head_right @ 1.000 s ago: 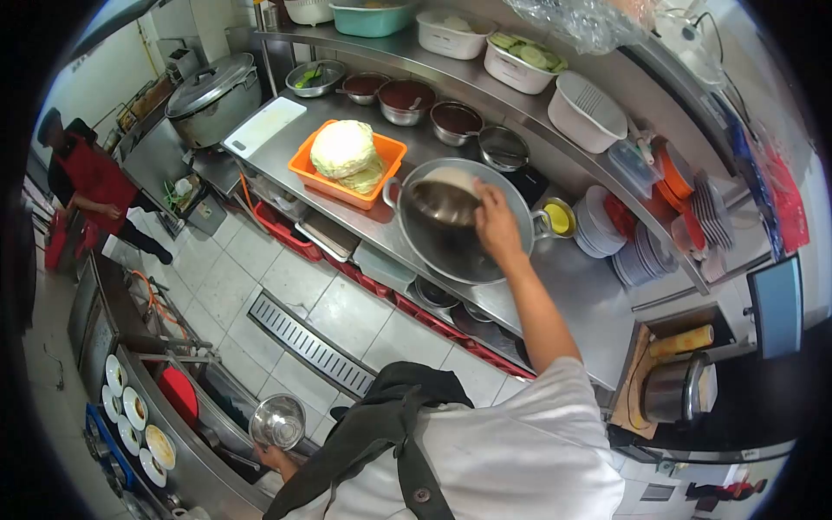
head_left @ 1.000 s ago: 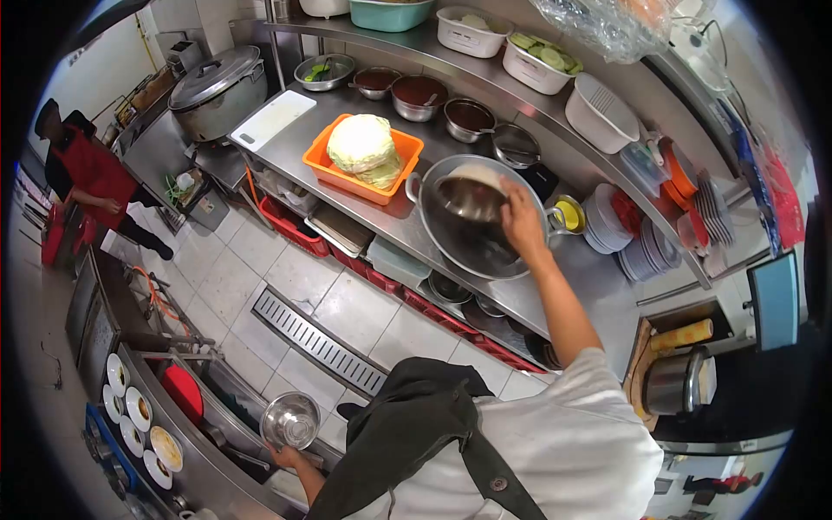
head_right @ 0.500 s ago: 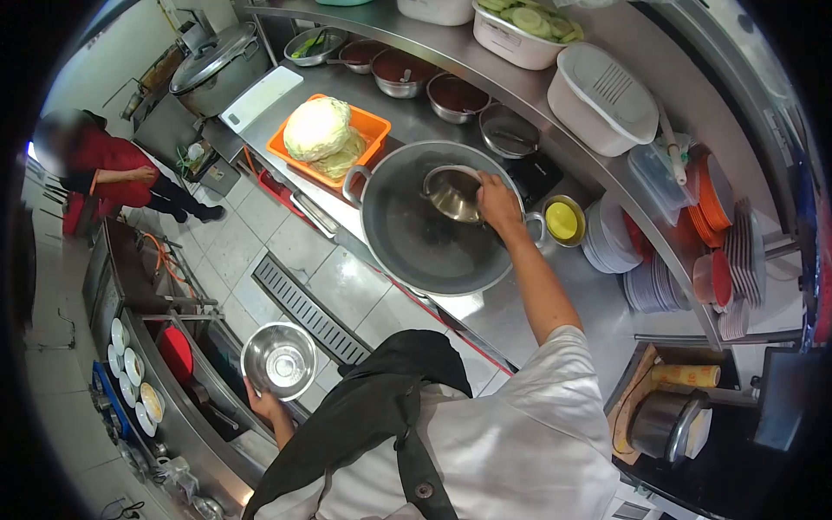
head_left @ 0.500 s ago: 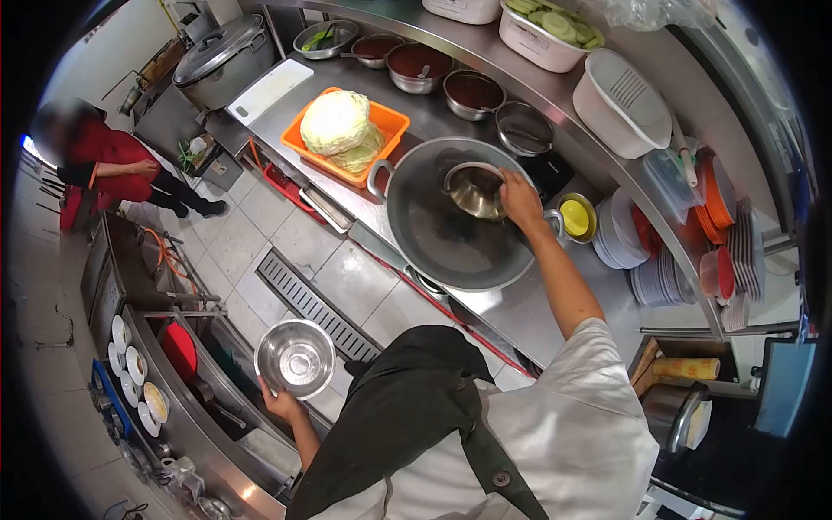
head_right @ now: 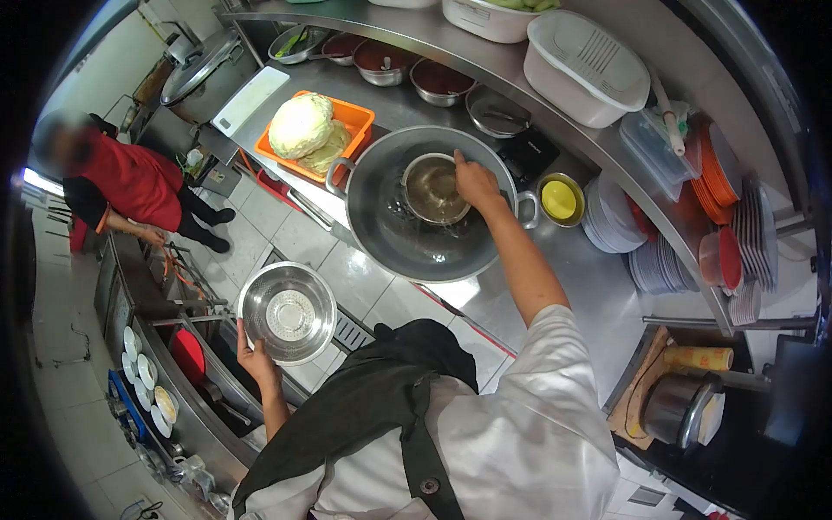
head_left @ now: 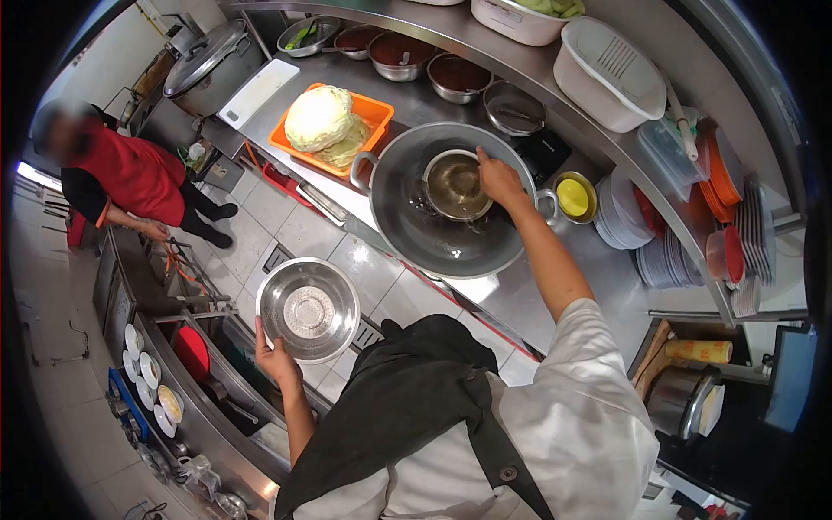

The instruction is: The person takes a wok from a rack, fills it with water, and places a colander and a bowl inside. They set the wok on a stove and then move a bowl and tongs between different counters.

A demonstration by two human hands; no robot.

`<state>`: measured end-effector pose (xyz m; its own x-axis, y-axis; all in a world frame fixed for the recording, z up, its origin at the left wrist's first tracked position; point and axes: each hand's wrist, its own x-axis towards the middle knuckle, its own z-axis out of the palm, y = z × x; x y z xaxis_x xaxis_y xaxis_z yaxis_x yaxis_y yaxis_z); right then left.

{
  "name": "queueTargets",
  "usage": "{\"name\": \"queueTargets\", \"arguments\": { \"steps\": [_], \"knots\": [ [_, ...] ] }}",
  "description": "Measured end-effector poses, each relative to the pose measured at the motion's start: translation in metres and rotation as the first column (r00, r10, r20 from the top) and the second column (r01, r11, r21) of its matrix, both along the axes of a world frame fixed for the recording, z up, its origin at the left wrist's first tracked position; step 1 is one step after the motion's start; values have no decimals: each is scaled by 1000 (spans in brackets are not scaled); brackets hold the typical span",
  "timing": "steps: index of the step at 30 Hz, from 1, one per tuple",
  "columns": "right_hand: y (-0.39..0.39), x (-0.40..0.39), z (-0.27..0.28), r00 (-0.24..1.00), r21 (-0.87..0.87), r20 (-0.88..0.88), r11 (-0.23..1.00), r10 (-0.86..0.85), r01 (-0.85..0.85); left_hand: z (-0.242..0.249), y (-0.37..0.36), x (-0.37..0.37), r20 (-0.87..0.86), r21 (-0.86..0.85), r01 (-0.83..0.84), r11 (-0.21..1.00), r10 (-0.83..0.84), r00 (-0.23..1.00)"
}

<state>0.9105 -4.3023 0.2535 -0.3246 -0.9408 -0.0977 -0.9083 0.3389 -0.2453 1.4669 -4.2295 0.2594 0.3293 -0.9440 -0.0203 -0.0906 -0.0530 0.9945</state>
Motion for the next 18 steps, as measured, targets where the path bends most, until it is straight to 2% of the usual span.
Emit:
{"name": "queueTargets", "arguments": {
  "steps": [3, 6, 9, 11, 15, 18],
  "knots": [
    [-8, -3, 2, 999, 124, -49, 992, -9, 15, -3, -13, 3, -71, 12, 72, 997, -71, 995],
    [-13, -5, -25, 989, -55, -141, 998, -36, 28, 0, -29, -1, -151, 7, 103, 995, -101, 983],
    [-12, 5, -23, 986, -42, -160, 999, -39, 33, 21, -42, -16, -304, 27, 121, 992, -107, 947],
    [-11, 9, -16, 987, 29, -158, 999, -25, 30, 34, -52, -25, -390, 39, 143, 989, -117, 914],
    [-2, 19, -11, 992, 68, -117, 996, -52, 60, 56, -74, -52, -534, 48, 270, 962, -204, 820],
    [4, 15, -21, 995, 137, -100, 990, -21, 35, 49, -93, -68, -601, 41, 428, 903, -320, 732]
  ]
}}
